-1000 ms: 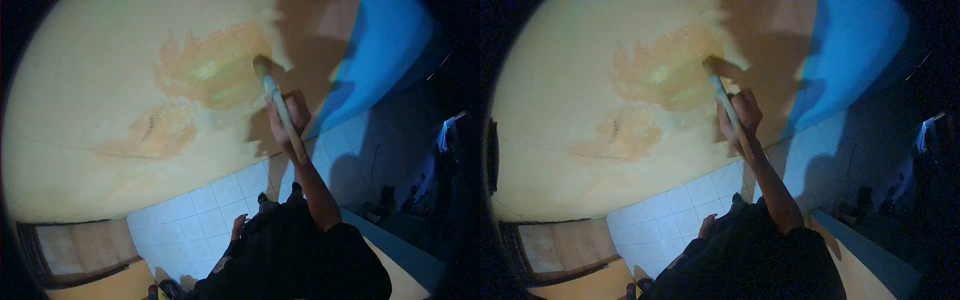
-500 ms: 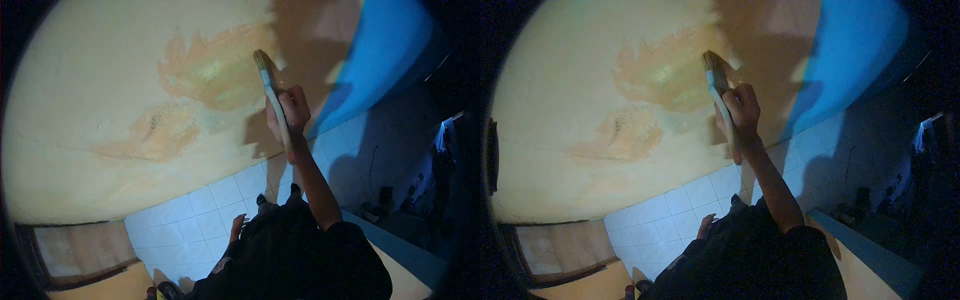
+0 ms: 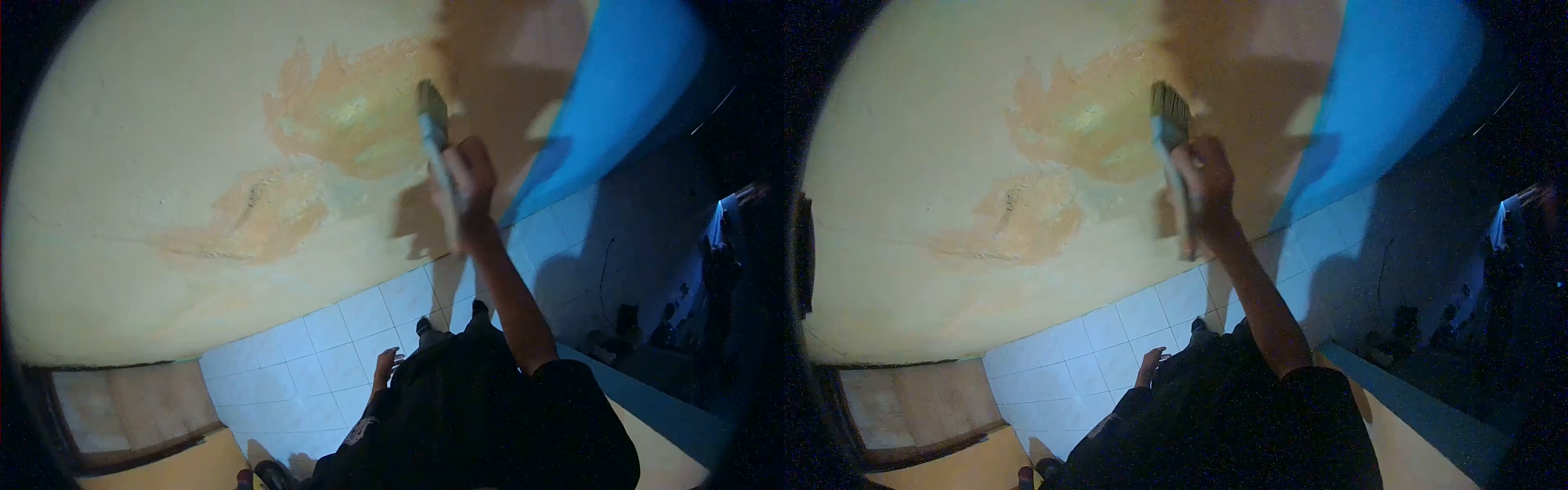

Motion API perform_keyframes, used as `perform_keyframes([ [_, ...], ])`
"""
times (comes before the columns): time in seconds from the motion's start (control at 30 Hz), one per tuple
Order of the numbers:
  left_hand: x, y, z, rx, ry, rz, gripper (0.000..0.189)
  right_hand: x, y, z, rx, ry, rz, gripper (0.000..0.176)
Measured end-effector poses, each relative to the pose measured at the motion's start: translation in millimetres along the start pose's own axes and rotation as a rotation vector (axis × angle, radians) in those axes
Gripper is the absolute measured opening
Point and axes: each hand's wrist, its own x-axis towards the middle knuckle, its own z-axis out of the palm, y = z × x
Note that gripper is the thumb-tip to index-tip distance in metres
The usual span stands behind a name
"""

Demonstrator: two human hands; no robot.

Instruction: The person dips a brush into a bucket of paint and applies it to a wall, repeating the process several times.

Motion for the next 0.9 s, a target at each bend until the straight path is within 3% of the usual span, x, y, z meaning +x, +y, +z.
perform_keyframes([
  [0.03, -1, 3, 0, 0.054, 0.001, 0.012, 0.035, -12, 0, 2, 0.026, -0.128, -0.013, 0.026],
  [0.17, 12, -18, -4, 0.064, -0.023, 0.139, 0.035, -45, -8, 23, 0.219, -0.189, -0.005, 0.026],
  [0.27, 18, -10, -2, 0.152, -0.024, -0.009, 0.035, -26, -20, 4, 0.22, -0.122, 0.047, 0.021],
  [0.33, 12, -2, 0, -0.332, 0.012, -0.26, 0.035, -6, -20, -1, 0.068, 0.121, -0.039, 0.018],
  [0.37, 11, -1, 0, -0.336, 0.014, -0.261, 0.035, -8, -13, 10, 0.365, 0.055, 0.454, 0.018],
  [0.4, 8, -2, 0, -0.205, 0.009, -0.138, 0.035, -6, -11, 12, 0.368, 0.049, 0.453, 0.018],
  [0.43, 7, -5, 1, -0.074, 0.003, -0.017, 0.035, -3, -11, 11, 0.234, 0.081, 0.239, 0.018],
  [0.47, 8, -8, 1, -0.081, 0.006, -0.023, 0.035, -2, -13, 11, 0.101, 0.111, 0.025, 0.017],
  [0.53, 29, -3, 2, -0.437, 0.076, -0.361, 0.034, -25, -12, 23, 0.137, 0.057, 0.004, 0.016],
  [0.6, 68, -5, -20, -0.269, 0.074, -0.1, 0.032, -46, -12, 34, 0.215, -0.095, -0.051, 0.016],
  [0.63, 82, 34, -41, 0.027, 0.19, 0.039, 0.03, -49, -8, 40, 0.23, -0.082, -0.139, 0.017],
  [0.67, 71, 102, -64, 0.035, 0.281, 0.243, 0.026, -45, -7, 39, 0.235, -0.096, -0.149, 0.017],
  [0.7, 58, 175, -83, -0.256, 0.403, 0.403, 0.019, -37, -10, 35, 0.267, -0.037, -0.165, 0.016],
  [0.77, -18, 335, -116, -0.222, 0.549, 0.664, 0.01, -14, -24, 26, 0.161, 0.121, -0.138, 0.017],
  [0.8, -56, 390, -129, -0.093, 0.607, 0.915, 0.014, 2, -34, 22, 0.171, 0.104, -0.15, 0.017],
  [0.83, -104, 444, -125, -0.117, 0.697, 1.026, 0.025, 16, -44, 19, 0.146, 0.185, -0.048, 0.017],
  [0.9, -168, 493, -123, -0.158, 0.832, 1.443, 0.054, 19, -50, 27, 0.131, 0.25, 0.05, 0.018],
])
